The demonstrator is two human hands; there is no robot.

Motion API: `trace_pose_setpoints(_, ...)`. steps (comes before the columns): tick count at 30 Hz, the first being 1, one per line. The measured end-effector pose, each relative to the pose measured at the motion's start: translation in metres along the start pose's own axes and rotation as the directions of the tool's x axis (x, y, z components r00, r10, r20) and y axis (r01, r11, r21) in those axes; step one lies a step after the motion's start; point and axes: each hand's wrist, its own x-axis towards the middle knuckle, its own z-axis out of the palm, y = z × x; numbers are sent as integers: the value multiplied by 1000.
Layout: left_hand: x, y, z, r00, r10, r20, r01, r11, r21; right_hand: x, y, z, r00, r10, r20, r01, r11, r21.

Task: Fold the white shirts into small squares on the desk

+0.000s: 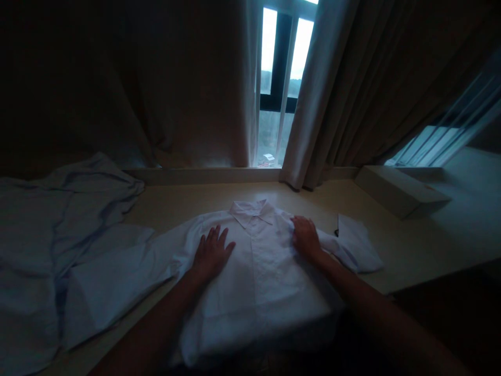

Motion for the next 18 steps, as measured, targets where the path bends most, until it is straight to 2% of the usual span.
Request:
trace_pose_setpoints(1, 3, -2, 2, 999, -41, 5, 41, 999, -8, -4, 23, -9, 996, 76, 52, -73, 996, -50)
trace_pose_setpoints(3, 8, -8, 6, 995, -96, 11, 96, 995, -9, -9, 65, -24, 956, 206, 210, -181, 975, -132)
trace_pose_setpoints(5, 11, -13, 8, 993, -115, 8, 115, 993, 0, -9, 93, -33, 915, 252, 315, -207, 964, -170)
trace_pose_setpoints(6, 11, -15, 9, 994, -113, 4, 113, 994, 5, -7, 102, -36, 908, 262, 327, -213, 961, -177)
trace_pose_setpoints(11, 15, -20, 9, 992, -123, 8, 123, 992, 13, 14, 124, -41, 915, 330, 233, -290, 938, -191)
trace_pose_setpoints(18, 27, -29, 7, 988, -151, 34, 150, 989, 13, 42, 150, -57, 921, 335, 199, -306, 938, -165)
